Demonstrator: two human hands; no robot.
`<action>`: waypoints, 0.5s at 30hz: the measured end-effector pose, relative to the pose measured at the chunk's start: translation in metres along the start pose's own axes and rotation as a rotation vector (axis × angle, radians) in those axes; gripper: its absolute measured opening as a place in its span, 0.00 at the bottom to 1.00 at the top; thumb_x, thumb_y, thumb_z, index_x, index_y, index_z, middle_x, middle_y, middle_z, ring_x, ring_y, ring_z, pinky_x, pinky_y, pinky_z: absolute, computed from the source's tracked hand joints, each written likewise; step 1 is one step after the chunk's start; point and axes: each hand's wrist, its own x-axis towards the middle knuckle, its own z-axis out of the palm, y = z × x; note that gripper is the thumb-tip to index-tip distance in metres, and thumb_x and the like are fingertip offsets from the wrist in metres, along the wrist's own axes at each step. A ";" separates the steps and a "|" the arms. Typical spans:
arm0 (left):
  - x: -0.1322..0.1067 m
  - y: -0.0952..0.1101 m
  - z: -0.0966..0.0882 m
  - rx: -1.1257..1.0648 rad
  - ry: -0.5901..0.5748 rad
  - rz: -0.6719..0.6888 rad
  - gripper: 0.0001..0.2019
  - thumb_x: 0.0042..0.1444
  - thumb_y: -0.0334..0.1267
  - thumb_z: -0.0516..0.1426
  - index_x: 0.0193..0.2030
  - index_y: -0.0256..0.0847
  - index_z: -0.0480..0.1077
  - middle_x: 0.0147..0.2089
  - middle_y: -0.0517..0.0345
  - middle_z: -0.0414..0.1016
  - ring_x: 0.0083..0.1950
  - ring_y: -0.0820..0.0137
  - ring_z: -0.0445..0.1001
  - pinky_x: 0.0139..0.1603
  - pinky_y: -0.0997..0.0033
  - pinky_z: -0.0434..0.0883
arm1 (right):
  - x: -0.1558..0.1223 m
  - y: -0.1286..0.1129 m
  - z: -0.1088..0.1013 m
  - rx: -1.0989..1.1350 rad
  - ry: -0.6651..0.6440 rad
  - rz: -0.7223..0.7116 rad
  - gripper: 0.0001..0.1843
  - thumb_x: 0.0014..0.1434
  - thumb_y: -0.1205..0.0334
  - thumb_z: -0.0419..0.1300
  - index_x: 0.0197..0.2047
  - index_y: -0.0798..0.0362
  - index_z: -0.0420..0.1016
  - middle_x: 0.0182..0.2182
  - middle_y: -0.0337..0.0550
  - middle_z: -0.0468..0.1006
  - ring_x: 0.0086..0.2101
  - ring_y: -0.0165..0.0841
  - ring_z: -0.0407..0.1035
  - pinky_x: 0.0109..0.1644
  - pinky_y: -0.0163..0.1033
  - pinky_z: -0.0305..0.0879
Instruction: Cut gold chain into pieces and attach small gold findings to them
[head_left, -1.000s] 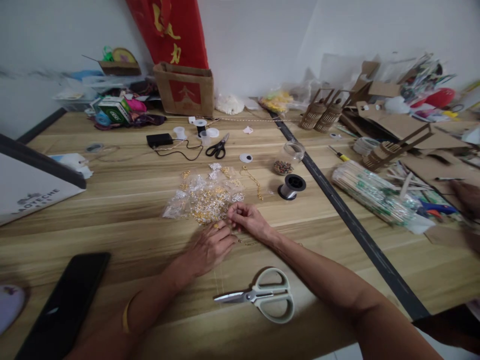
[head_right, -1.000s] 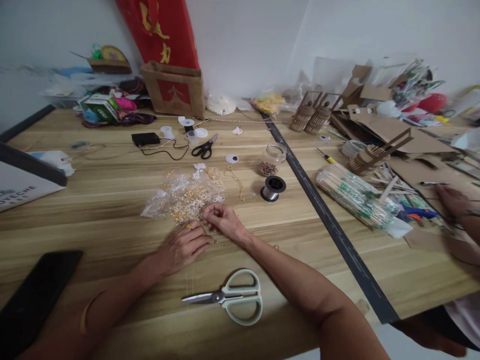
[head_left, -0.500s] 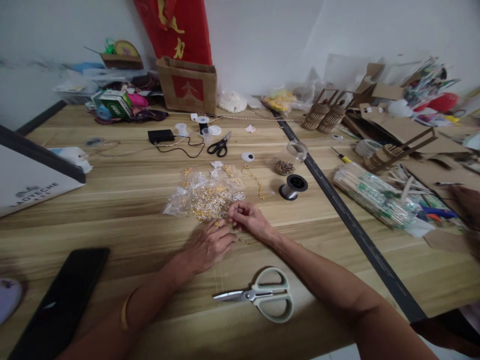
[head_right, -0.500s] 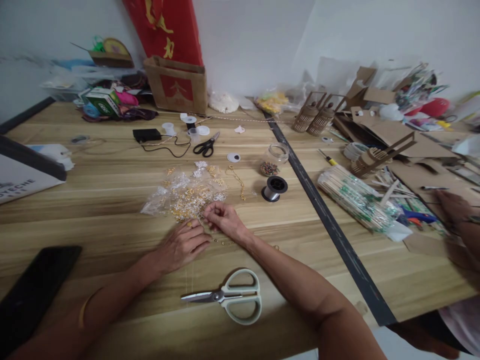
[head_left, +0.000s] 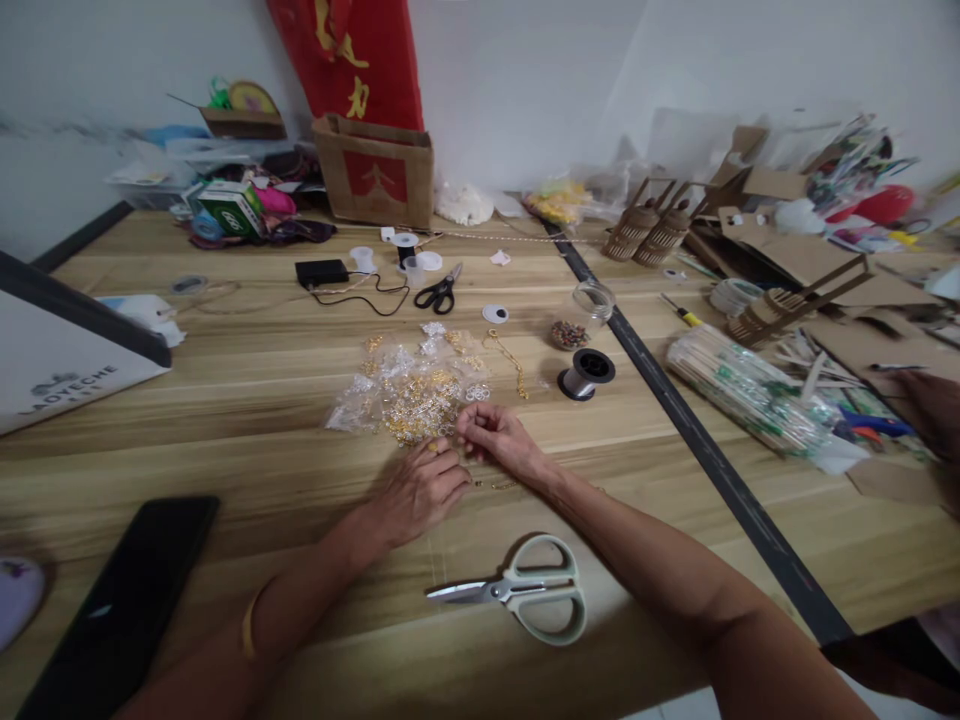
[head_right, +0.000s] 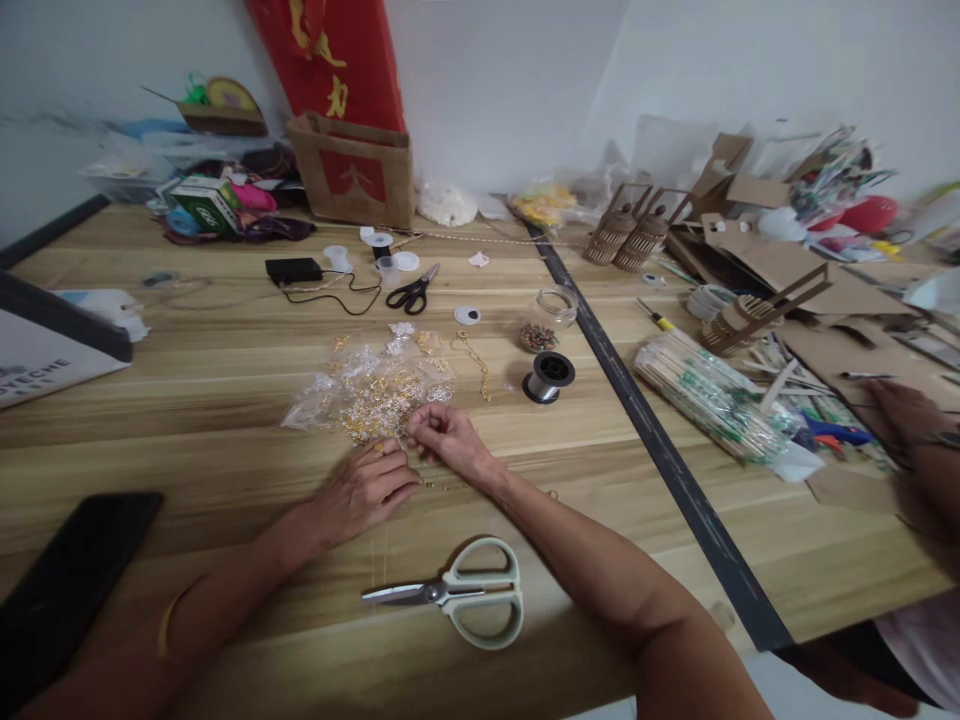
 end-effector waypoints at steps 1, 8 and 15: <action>0.000 0.000 0.000 -0.007 -0.002 -0.003 0.08 0.60 0.33 0.53 0.31 0.39 0.72 0.29 0.58 0.72 0.36 0.68 0.67 0.44 0.66 0.64 | 0.000 0.000 0.000 0.000 0.003 0.000 0.18 0.49 0.49 0.64 0.31 0.56 0.67 0.22 0.35 0.70 0.19 0.22 0.61 0.21 0.28 0.60; 0.000 0.001 0.001 -0.019 -0.018 -0.012 0.07 0.59 0.34 0.54 0.34 0.38 0.72 0.31 0.57 0.73 0.37 0.68 0.68 0.45 0.65 0.64 | 0.000 -0.001 0.001 -0.008 -0.001 -0.003 0.18 0.50 0.49 0.64 0.31 0.56 0.68 0.22 0.35 0.70 0.19 0.22 0.61 0.22 0.28 0.59; 0.000 -0.001 0.002 -0.024 -0.018 -0.012 0.08 0.59 0.34 0.54 0.31 0.39 0.72 0.29 0.58 0.72 0.36 0.68 0.68 0.44 0.65 0.65 | 0.000 -0.001 0.001 0.003 0.002 0.014 0.18 0.49 0.49 0.64 0.30 0.56 0.67 0.22 0.35 0.70 0.19 0.22 0.61 0.21 0.27 0.58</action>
